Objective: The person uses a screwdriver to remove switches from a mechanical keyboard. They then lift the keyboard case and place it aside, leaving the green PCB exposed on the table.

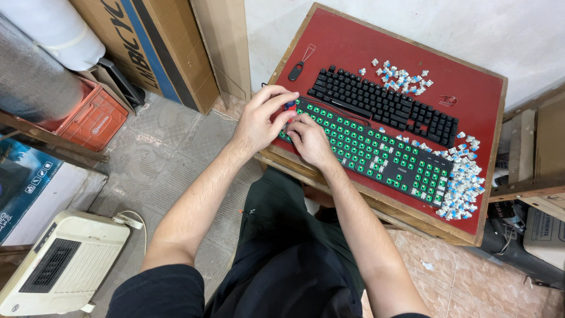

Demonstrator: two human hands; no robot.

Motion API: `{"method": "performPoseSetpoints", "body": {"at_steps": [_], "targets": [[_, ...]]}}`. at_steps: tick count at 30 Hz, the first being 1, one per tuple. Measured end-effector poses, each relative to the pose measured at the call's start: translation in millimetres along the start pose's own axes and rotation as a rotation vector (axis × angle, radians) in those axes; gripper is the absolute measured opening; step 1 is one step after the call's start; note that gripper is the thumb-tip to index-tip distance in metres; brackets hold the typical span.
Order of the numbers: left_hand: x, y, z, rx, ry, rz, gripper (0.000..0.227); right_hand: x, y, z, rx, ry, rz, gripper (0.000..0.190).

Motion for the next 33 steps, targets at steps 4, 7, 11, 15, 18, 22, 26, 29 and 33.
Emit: {"method": "performPoseSetpoints", "body": {"at_steps": [4, 7, 11, 15, 18, 22, 26, 29, 33], "targets": [[-9.6, 11.7, 25.5, 0.036, -0.019, -0.108, 0.036, -1.3, -0.2, -0.5, 0.007, 0.014, 0.002, 0.004], [-5.2, 6.4, 12.0, 0.030, 0.023, -0.104, 0.032, -2.1, 0.1, -2.3, 0.006, 0.005, 0.006, 0.004], [1.4, -7.3, -9.1, 0.015, 0.164, -0.012, 0.032, -1.6, -1.7, -3.9, 0.004, 0.010, 0.030, 0.007], [-4.1, -4.8, 5.0, 0.016, 0.060, 0.024, 0.036, -4.1, 1.8, -12.8, 0.045, -0.011, 0.020, 0.012], [-3.3, -3.2, 10.8, 0.010, -0.010, -0.013, 0.039, -0.7, 3.3, -5.2, 0.017, -0.029, -0.001, 0.011], [-6.8, -6.6, 0.6, 0.026, 0.070, -0.001, 0.040, 6.6, 2.8, -1.5, -0.018, -0.105, -0.022, 0.010], [-11.2, -5.1, 0.8, 0.011, 0.095, 0.025, 0.041, 9.8, 0.6, 0.4, -0.060, -0.120, -0.022, 0.011], [-16.0, 0.8, 8.8, -0.020, 0.018, 0.034, 0.043, 2.2, 1.2, -5.6, -0.030, -0.054, 0.007, 0.012], [-16.1, 9.1, 2.6, -0.055, -0.058, 0.117, 0.042, 3.9, 0.2, 22.2, 0.073, 0.193, 0.131, 0.005]]}}
Point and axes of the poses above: each hand's wrist, its own y-axis towards the middle knuckle, its own x-axis out of the palm, z = x × y, the point moved 4 cm from there along y, towards the middle knuckle
